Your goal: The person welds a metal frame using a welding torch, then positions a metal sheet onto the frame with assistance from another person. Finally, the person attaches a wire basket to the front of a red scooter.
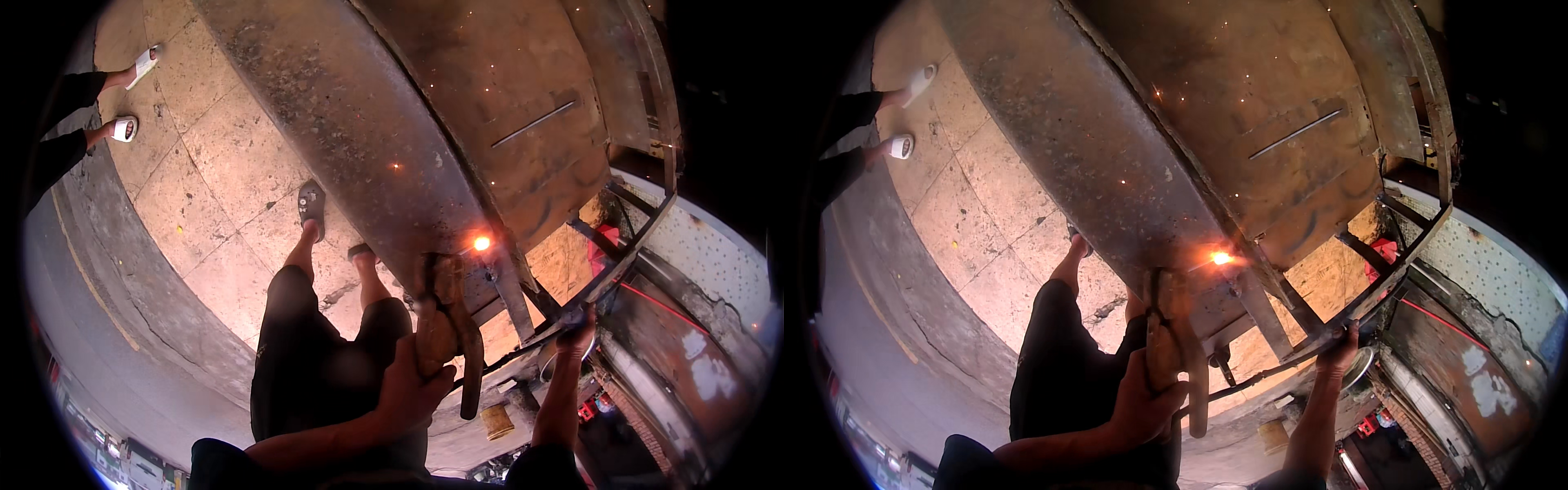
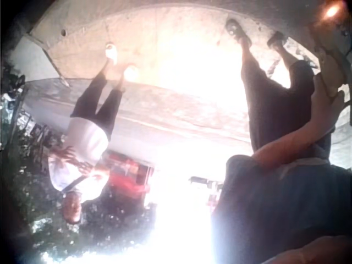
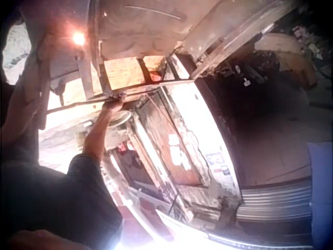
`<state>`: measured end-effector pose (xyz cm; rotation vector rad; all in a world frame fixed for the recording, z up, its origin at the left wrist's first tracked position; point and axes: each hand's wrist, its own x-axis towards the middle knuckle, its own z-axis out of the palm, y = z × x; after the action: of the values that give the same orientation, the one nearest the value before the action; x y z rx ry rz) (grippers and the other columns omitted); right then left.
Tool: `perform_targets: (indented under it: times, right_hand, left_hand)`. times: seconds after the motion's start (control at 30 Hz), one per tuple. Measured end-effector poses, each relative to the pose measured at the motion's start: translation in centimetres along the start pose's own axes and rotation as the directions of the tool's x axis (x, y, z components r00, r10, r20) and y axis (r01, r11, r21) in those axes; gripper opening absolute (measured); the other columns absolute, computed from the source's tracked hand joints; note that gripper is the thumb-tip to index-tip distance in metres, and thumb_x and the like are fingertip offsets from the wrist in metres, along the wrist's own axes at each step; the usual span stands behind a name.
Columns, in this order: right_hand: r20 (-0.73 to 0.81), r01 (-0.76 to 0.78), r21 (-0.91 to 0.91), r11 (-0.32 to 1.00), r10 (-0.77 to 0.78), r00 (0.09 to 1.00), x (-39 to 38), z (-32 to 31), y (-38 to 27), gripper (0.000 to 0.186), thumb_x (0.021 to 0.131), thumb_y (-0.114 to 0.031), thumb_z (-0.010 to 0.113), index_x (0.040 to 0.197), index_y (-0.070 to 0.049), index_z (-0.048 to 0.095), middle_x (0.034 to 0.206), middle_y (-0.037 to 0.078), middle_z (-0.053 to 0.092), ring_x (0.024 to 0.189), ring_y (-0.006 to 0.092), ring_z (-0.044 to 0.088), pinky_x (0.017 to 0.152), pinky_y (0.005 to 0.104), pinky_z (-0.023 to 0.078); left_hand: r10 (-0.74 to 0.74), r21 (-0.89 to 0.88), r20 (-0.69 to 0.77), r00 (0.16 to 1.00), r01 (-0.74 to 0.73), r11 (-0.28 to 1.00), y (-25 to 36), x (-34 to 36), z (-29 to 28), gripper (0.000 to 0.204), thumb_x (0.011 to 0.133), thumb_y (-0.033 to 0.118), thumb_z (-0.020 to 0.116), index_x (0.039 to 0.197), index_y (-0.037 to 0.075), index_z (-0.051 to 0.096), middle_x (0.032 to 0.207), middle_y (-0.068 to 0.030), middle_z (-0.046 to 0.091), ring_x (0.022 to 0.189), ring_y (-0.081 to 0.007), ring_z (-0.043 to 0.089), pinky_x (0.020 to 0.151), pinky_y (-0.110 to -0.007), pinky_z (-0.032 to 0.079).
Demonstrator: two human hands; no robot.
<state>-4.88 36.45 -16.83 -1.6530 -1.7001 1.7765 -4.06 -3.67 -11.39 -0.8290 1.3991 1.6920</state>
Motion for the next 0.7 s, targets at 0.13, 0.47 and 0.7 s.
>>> perform_targets:
  times: [0.13, 0.47, 0.7]
  right_hand:
    - [0.057, -0.018, 0.040, 0.999, 0.015, 0.998, 0.1, -0.5, -0.1, 0.024, 0.094, -0.041, 0.054, 0.087, -0.018, 0.056, 0.059, -0.005, 0.048, 0.053, 0.0107, 0.048, 0.048, 0.0252, 0.039]
    - [0.058, 0.018, 0.034, 0.999, -0.020, 0.998, 0.2, -0.2, 0.2, 0.024, 0.094, -0.040, 0.055, 0.090, -0.016, 0.054, 0.059, -0.006, 0.043, 0.052, 0.0089, 0.045, 0.046, 0.0222, 0.036]
    - [0.055, 0.025, 0.048, 0.999, -0.027, 0.998, 0.4, -0.4, 0.2, 0.024, 0.094, -0.039, 0.056, 0.087, -0.016, 0.055, 0.059, -0.006, 0.045, 0.053, 0.0088, 0.046, 0.046, 0.0225, 0.037]
  left_hand:
    - [0.011, 0.018, 0.010, 1.000, -0.011, 1.000, 0.3, 0.0, 0.0, 0.055, 0.080, 0.023, 0.070, 0.121, 0.001, 0.040, 0.093, -0.0222, 0.064, 0.085, -0.0316, 0.067, 0.072, -0.039, 0.052]
    - [0.086, 0.028, 0.001, 0.996, -0.086, 0.996, 0.0, 0.2, 0.4, 0.053, 0.080, 0.020, 0.071, 0.119, 0.001, 0.040, 0.091, -0.0226, 0.064, 0.083, -0.0333, 0.067, 0.070, -0.039, 0.052]
    - [0.012, 0.028, 0.021, 1.000, -0.013, 1.000, 0.8, 0.3, 0.3, 0.049, 0.079, 0.015, 0.069, 0.116, 0.001, 0.041, 0.091, -0.0155, 0.061, 0.082, -0.0223, 0.062, 0.071, -0.035, 0.050]
